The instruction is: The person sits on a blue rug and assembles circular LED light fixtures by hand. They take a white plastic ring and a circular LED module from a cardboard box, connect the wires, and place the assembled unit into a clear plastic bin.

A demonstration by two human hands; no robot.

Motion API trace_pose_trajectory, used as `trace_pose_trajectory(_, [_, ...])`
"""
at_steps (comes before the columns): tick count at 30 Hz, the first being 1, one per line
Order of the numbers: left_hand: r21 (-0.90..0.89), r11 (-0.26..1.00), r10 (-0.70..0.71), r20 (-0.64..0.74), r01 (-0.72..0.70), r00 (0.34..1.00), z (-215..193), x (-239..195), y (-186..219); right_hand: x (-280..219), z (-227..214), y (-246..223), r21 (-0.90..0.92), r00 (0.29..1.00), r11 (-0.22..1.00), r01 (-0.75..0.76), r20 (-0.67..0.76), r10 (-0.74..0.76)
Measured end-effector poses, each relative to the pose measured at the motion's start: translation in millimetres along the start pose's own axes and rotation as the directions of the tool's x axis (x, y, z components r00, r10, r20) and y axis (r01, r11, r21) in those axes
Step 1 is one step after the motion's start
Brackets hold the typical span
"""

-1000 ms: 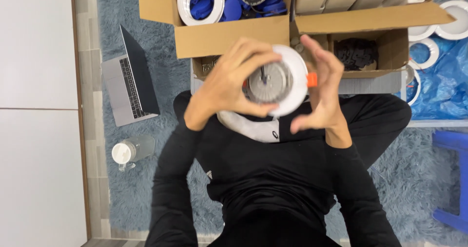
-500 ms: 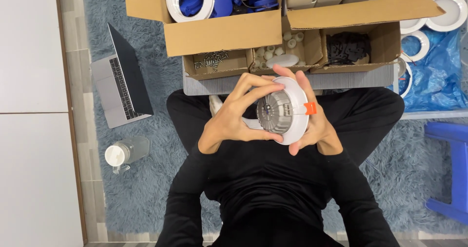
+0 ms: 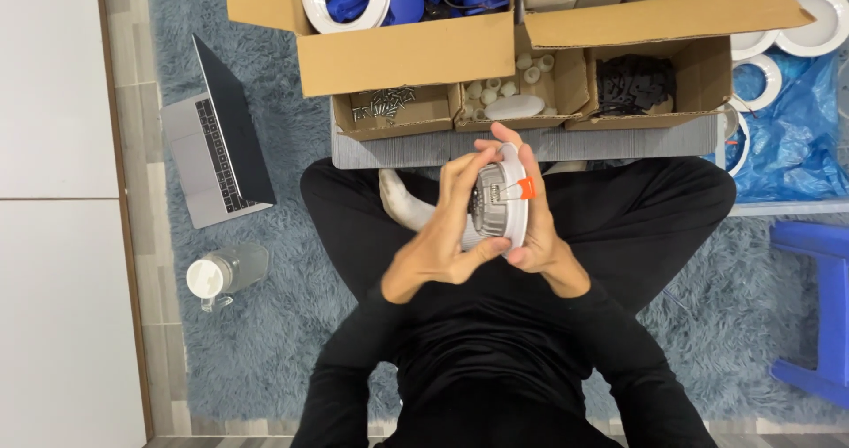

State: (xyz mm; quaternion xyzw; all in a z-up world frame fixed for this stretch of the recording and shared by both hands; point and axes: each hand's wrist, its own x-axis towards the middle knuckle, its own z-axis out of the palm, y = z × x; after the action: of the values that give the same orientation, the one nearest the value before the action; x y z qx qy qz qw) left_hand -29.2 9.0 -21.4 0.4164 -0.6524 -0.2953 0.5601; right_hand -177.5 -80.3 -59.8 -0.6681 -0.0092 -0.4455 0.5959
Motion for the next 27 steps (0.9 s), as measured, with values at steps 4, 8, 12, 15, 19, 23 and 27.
trace_pose_trajectory(4, [-0.001,1.000,0.011,-0.120,-0.011,0.993,32,-9,-7,-10,17,14,-0.206,0.990,0.974,0.095,-0.079,-0.113])
trace_pose_trajectory(8, [0.130,0.991,0.079,-0.330,-0.038,0.941,54,-16,-19,-19,30,18,-0.064,0.972,0.990,0.130,-0.190,-0.139])
trace_pose_trajectory(12, [0.185,0.974,0.194,-0.406,-0.128,0.893,61,-22,-33,-22,39,6,-0.057,0.963,0.991,0.118,-0.237,-0.129])
trace_pose_trajectory(15, [0.189,0.973,0.202,-0.400,-0.135,0.894,62,-21,-22,-21,52,-18,-0.016,0.938,1.000,0.027,-0.346,-0.031])
trace_pose_trajectory(19, [0.199,0.967,0.231,-0.406,-0.161,0.884,67,-11,-17,-25,47,-19,-0.002,0.939,1.000,-0.024,-0.344,0.022])
trace_pose_trajectory(23, [0.207,0.971,0.188,-0.364,-0.118,0.912,66,-9,-11,-18,45,-25,0.024,0.920,0.995,-0.095,-0.379,0.097])
trace_pose_trajectory(27, [0.187,0.982,0.045,-0.295,0.012,0.954,65,-15,-12,-11,46,-34,0.110,0.883,0.980,-0.166,-0.426,0.197])
